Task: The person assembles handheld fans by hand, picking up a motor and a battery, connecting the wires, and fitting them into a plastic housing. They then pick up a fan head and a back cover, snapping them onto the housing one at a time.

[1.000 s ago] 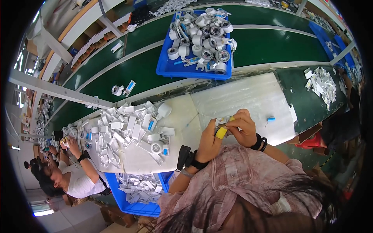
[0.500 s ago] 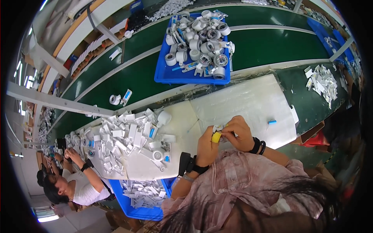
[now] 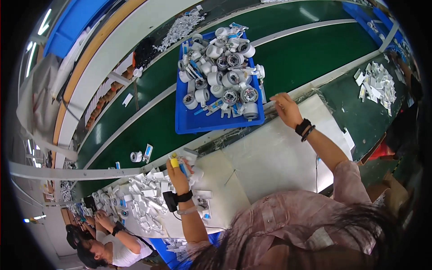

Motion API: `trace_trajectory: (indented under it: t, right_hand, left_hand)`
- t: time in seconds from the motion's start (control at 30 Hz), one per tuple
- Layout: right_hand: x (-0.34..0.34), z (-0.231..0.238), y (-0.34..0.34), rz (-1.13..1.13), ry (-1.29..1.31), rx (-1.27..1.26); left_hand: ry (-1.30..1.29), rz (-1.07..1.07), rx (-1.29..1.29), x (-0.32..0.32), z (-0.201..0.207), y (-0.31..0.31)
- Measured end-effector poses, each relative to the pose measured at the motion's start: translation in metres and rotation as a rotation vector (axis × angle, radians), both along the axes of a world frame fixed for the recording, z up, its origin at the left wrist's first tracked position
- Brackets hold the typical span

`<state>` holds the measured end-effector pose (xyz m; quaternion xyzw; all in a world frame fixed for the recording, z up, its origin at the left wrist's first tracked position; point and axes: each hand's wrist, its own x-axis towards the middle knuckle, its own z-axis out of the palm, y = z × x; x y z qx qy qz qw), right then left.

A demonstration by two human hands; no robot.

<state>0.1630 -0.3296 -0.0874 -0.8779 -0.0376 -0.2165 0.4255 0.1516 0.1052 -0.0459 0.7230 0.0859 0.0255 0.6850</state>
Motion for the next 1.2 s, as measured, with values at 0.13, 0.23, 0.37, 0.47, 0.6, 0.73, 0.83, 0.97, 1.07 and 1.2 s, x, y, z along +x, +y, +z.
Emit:
trace_trajectory:
  t: [0.13,0.23,0.37,0.47,0.6,0.73,0.83,0.97,1.07,1.2]
  right_hand:
    - [0.076,-0.026,-0.034,-0.098,-0.209,-0.387]
    - [0.122,-0.032,-0.037,-0.064,-0.217,-0.653]
    - [0.151,-0.029,-0.051,0.078,-0.315,-0.707]
    - [0.147,-0.016,-0.063,0.146,-0.312,-0.827]
    - [0.112,-0.008,-0.077,0.202,-0.124,-0.663]
    - [0.05,0.03,-0.073,0.234,0.028,-0.459]
    - [-0.009,0.034,-0.052,0.248,0.179,-0.04]
    - [-0.084,0.061,0.001,0.445,0.558,0.267]
    - [-0.116,0.073,0.046,0.611,0.462,0.325]
    - [-0.143,0.086,0.08,0.712,0.559,0.329]
  left_hand:
    - [0.012,0.102,0.109,0.065,-0.031,0.027]
    - [-0.016,0.07,0.326,0.101,-0.074,0.084]
    - [-0.096,0.237,0.732,0.116,-0.109,0.108]
    - [-0.199,0.37,0.894,0.105,-0.114,0.108]
    - [-0.224,0.31,0.774,0.052,-0.077,0.04]
    - [-0.156,-0.042,0.36,-0.017,-0.043,-0.024]
    - [-0.14,-0.397,0.215,-0.053,-0.023,-0.068]
    - [-0.265,-0.524,0.261,-0.084,0.003,-0.118]
    - [-0.516,-0.566,0.419,-0.095,0.017,-0.138]
    - [0.01,-0.997,0.046,-0.118,0.016,-0.136]
